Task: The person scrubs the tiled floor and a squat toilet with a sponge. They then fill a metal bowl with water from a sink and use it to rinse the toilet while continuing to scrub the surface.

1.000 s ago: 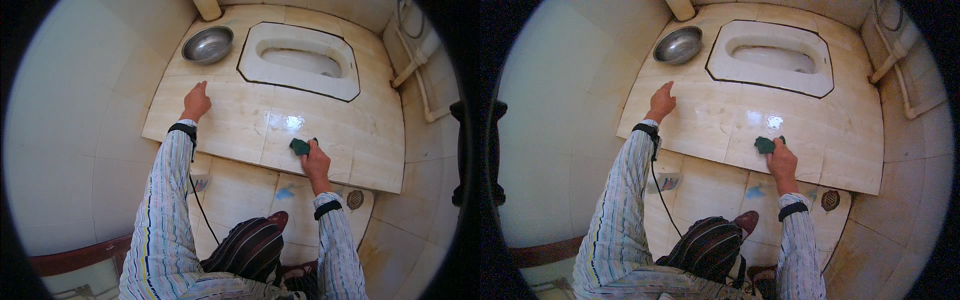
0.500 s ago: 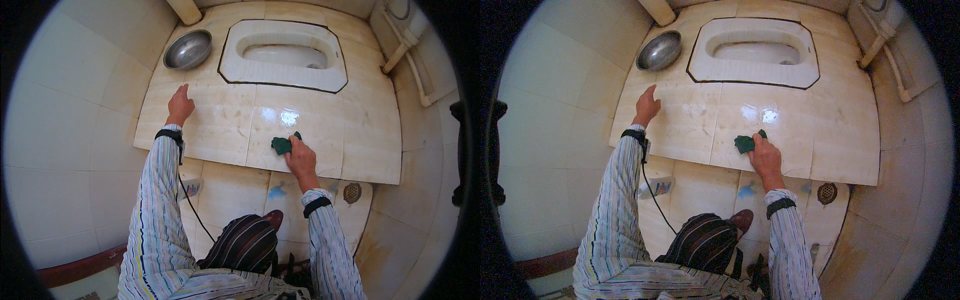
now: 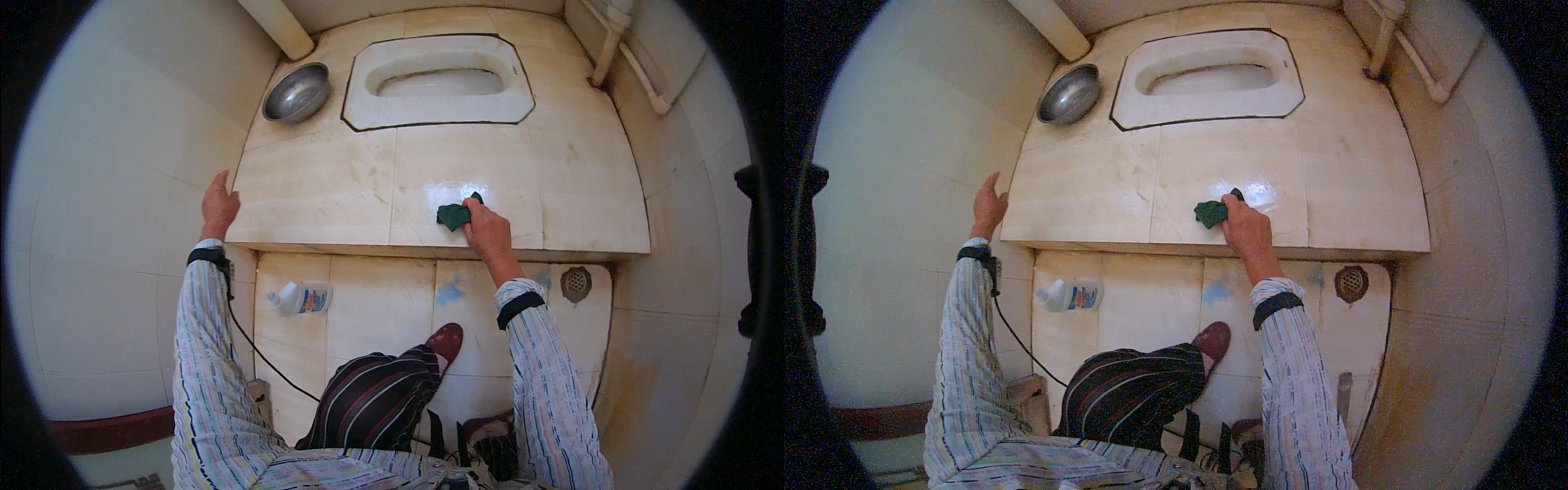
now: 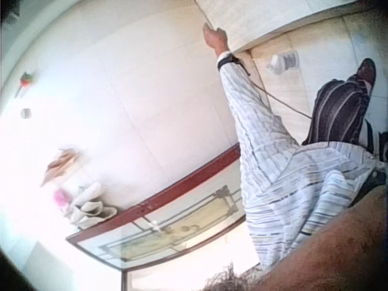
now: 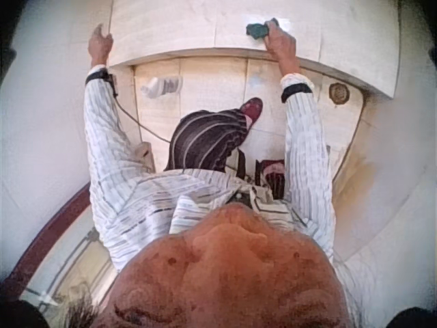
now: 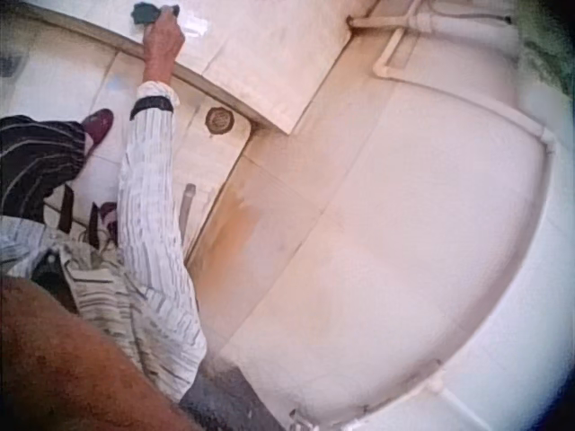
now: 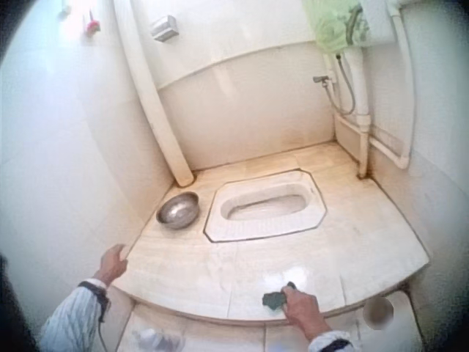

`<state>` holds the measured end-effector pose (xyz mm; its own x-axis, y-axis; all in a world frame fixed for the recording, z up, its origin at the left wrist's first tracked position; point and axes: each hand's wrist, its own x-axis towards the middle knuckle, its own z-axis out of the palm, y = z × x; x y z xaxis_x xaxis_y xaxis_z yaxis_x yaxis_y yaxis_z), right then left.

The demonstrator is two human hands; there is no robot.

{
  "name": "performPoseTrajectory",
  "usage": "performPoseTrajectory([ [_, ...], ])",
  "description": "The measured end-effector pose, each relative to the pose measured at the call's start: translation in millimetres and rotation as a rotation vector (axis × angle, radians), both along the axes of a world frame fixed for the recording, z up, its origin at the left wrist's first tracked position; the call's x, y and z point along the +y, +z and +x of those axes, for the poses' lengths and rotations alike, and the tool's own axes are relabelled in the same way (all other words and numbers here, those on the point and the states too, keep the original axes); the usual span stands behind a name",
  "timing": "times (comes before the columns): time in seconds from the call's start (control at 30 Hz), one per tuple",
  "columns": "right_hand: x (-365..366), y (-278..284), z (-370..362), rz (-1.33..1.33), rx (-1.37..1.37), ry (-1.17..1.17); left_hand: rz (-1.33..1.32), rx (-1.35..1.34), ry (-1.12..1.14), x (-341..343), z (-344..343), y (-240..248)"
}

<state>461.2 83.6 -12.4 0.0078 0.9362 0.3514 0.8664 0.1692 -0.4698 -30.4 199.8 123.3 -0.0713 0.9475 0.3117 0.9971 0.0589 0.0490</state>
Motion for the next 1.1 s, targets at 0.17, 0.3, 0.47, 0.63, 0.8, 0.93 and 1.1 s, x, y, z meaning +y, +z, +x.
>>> performPoseTrajectory([
  [0.17, -0.7, -3.7, 25.9, -0.072, -0.081, -0.143, 0.141, 0.167, 0.001, 21.5, -39.4, 2.0],
  [0.3, 1.1, -10.6, 46.5, -0.110, 0.021, -0.380, 0.158, 0.161, -0.159, 15.5, -48.0, -5.3],
  [0.47, -6.6, -44.3, 74.4, -0.001, 0.358, -0.512, 0.036, 0.180, -0.106, -18.7, -73.3, -32.5],
  [0.63, -56.8, -59.2, 130.8, -0.152, 0.227, -0.565, 0.035, 0.081, 0.100, -41.8, -135.3, -52.9],
  [0.8, -104.7, -12.7, 164.8, -0.279, 0.276, -0.633, 0.107, 0.008, 0.151, -41.1, -159.1, -66.1],
  [0.93, -116.6, 45.1, 162.3, -0.139, 0.034, -0.526, 0.097, -0.066, 0.098, -39.3, -147.4, -60.3],
  [1.1, -149.4, 85.1, 138.8, -0.074, 0.074, -0.370, 0.193, -0.065, -0.083, -28.4, -116.6, -49.2],
])
